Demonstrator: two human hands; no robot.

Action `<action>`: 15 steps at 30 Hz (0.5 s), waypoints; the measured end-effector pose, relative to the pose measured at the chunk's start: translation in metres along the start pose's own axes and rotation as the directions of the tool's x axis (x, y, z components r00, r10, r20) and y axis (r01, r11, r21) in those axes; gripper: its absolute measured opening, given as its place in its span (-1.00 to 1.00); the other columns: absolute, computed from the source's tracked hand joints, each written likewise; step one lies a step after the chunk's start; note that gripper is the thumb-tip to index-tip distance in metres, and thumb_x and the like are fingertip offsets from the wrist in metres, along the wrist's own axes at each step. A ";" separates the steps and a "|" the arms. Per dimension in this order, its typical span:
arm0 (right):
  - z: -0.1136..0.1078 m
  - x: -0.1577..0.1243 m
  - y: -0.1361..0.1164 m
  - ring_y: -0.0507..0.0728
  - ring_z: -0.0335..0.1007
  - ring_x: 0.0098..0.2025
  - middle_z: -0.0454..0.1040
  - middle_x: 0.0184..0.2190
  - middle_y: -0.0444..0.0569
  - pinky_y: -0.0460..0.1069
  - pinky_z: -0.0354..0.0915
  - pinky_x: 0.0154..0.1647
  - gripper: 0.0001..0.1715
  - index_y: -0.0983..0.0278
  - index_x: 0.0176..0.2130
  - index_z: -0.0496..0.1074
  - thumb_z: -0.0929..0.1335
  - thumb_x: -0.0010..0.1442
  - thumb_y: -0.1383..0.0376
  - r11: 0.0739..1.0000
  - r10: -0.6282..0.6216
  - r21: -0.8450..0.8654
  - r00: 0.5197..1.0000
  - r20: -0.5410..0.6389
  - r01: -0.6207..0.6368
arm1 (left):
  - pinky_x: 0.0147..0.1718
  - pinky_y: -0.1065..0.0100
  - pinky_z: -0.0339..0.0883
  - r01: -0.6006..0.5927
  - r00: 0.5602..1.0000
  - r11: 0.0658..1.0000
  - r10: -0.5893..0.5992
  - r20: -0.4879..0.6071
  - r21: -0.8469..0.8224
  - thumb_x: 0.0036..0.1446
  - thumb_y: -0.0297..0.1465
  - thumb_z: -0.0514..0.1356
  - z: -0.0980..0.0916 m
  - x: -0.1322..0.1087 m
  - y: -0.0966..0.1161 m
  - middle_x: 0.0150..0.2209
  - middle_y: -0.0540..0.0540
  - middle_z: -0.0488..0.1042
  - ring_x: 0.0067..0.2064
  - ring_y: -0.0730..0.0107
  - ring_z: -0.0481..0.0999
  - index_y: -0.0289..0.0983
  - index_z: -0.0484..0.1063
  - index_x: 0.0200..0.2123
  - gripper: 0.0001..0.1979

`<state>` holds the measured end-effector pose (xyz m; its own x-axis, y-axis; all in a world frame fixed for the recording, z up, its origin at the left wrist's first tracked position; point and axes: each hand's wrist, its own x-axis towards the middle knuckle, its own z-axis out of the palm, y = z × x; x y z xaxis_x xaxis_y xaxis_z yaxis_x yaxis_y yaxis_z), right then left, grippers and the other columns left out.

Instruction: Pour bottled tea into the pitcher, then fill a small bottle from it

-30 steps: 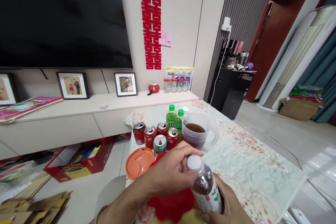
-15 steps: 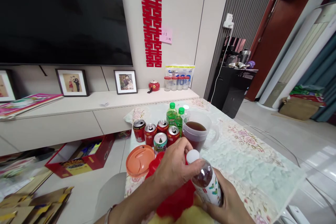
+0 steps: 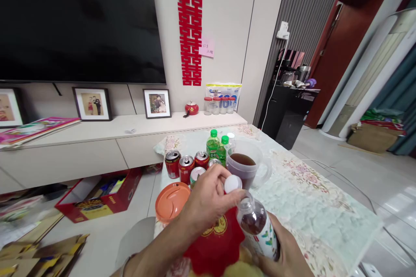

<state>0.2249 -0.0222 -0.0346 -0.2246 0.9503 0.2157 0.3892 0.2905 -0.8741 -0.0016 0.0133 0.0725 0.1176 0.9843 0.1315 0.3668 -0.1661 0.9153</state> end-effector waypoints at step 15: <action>-0.136 0.070 -0.015 0.40 0.60 -0.09 0.60 0.01 0.15 0.18 0.49 -0.22 -0.24 0.19 0.24 0.29 0.40 0.10 0.07 0.656 -0.203 -0.755 0.966 -0.158 0.015 | -0.36 0.29 0.50 -0.054 0.809 0.999 0.042 -0.586 -0.003 0.15 0.08 0.28 0.031 -0.085 -0.161 -0.32 -0.03 0.53 -0.45 0.34 0.50 -0.20 0.53 -0.11 -0.51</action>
<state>0.3249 0.0553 0.0528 -0.1551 0.8769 0.4550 0.9262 0.2893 -0.2417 -0.0423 -0.0455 -0.0977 -0.4305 0.8243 0.3678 0.3568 -0.2189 0.9082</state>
